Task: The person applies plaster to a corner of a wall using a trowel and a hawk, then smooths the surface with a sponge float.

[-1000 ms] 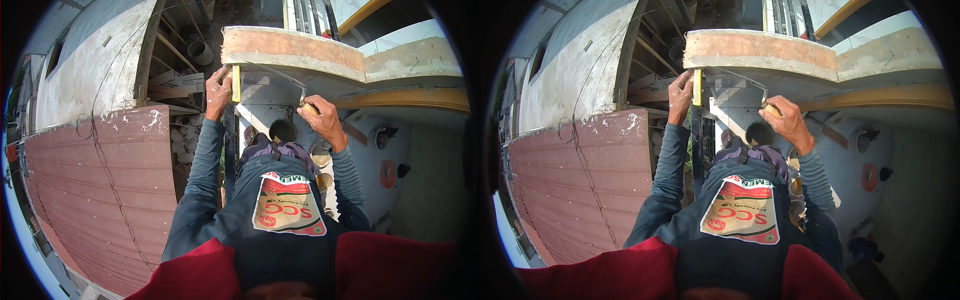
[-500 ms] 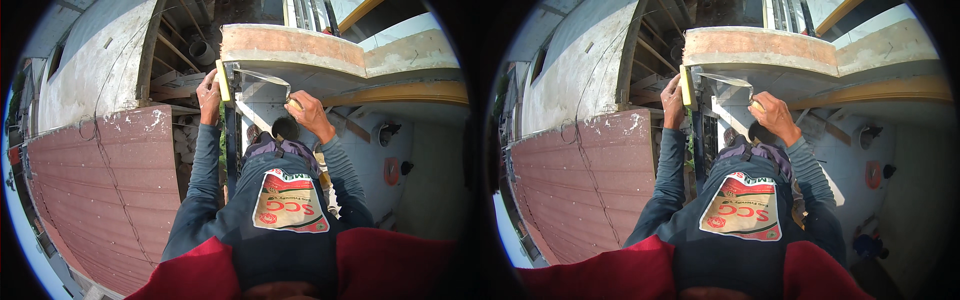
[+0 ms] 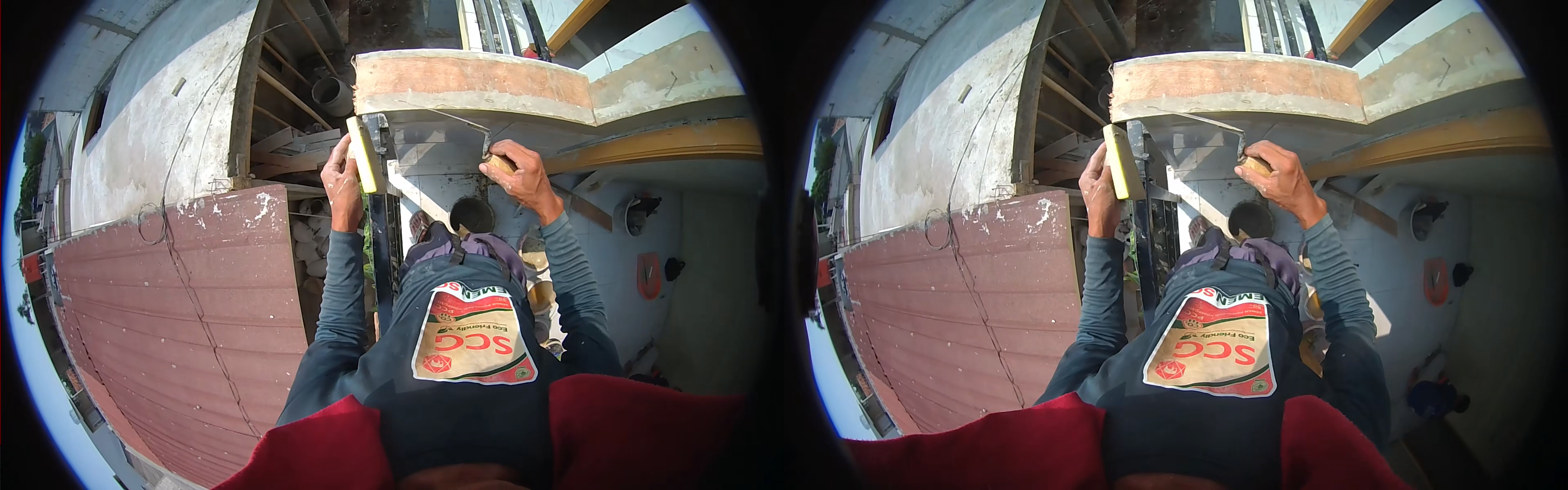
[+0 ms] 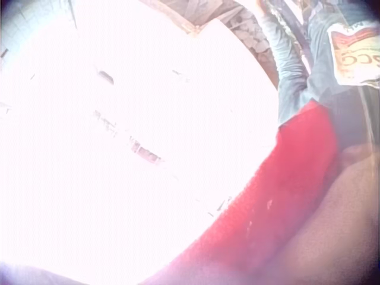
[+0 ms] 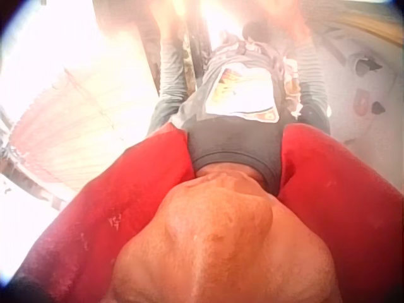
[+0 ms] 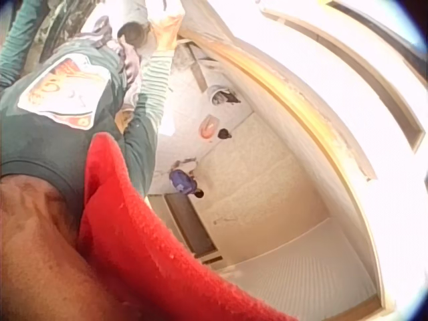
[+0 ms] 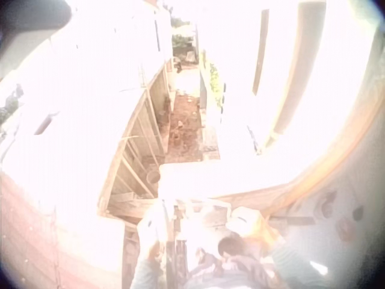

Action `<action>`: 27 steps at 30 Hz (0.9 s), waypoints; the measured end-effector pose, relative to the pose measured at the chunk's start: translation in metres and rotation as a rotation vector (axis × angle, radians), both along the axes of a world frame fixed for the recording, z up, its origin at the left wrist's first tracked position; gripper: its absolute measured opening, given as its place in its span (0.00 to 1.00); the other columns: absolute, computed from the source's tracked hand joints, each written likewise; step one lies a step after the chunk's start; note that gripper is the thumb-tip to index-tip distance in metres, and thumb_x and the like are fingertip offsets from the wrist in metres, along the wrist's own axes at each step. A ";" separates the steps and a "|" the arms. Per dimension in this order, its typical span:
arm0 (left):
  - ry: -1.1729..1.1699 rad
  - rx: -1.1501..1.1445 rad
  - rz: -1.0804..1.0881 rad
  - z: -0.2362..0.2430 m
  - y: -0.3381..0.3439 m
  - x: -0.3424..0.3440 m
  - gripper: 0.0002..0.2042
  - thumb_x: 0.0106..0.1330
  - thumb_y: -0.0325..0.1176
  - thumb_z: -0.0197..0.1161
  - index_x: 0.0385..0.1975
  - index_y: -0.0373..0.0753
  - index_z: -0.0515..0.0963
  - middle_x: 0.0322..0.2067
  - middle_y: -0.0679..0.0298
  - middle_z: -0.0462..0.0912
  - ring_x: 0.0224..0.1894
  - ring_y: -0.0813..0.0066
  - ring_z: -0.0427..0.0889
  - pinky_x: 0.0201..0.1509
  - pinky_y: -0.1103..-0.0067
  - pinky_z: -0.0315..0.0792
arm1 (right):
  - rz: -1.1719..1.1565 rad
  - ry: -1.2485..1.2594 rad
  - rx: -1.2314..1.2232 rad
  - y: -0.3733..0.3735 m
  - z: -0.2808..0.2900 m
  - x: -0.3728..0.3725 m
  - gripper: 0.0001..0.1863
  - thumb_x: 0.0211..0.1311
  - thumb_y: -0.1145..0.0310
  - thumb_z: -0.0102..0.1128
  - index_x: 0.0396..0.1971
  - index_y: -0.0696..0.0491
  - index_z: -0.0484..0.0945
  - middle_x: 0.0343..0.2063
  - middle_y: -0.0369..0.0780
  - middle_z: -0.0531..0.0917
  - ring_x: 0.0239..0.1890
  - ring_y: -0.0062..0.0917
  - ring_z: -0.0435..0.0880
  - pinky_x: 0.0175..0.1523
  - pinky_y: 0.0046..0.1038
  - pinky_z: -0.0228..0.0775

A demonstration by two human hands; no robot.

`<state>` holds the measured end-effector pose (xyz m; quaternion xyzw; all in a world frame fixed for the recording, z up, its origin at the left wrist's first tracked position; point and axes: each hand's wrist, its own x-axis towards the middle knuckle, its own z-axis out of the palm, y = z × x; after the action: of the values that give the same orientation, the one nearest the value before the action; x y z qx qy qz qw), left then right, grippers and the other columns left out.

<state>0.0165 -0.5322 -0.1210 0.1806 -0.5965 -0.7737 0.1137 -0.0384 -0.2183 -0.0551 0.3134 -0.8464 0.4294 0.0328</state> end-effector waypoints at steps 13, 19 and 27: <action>0.098 0.107 0.058 0.003 0.053 0.018 0.21 0.70 0.25 0.56 0.61 0.33 0.61 0.47 0.60 0.78 0.46 0.75 0.80 0.48 0.80 0.76 | 0.015 -0.020 0.132 0.016 -0.035 -0.007 0.14 0.53 0.68 0.69 0.36 0.61 0.78 0.33 0.46 0.81 0.33 0.41 0.81 0.39 0.34 0.73; 0.138 0.061 0.060 0.007 0.069 0.019 0.22 0.69 0.26 0.58 0.60 0.33 0.61 0.50 0.57 0.75 0.48 0.73 0.79 0.51 0.78 0.76 | -0.003 -0.162 -0.017 0.064 0.001 -0.017 0.14 0.52 0.68 0.71 0.33 0.61 0.77 0.29 0.44 0.81 0.30 0.35 0.81 0.37 0.29 0.72; 0.144 -0.138 0.307 0.007 0.104 0.002 0.22 0.67 0.23 0.57 0.59 0.33 0.61 0.50 0.55 0.73 0.50 0.72 0.76 0.56 0.78 0.71 | -0.081 -0.113 -0.076 0.123 0.013 0.014 0.15 0.47 0.73 0.73 0.32 0.62 0.77 0.30 0.45 0.82 0.31 0.32 0.81 0.38 0.27 0.73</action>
<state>0.0186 -0.4281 -0.1145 0.2057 -0.6038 -0.7155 0.2851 -0.0249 -0.0955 -0.0418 0.2527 -0.8418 0.4767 0.0140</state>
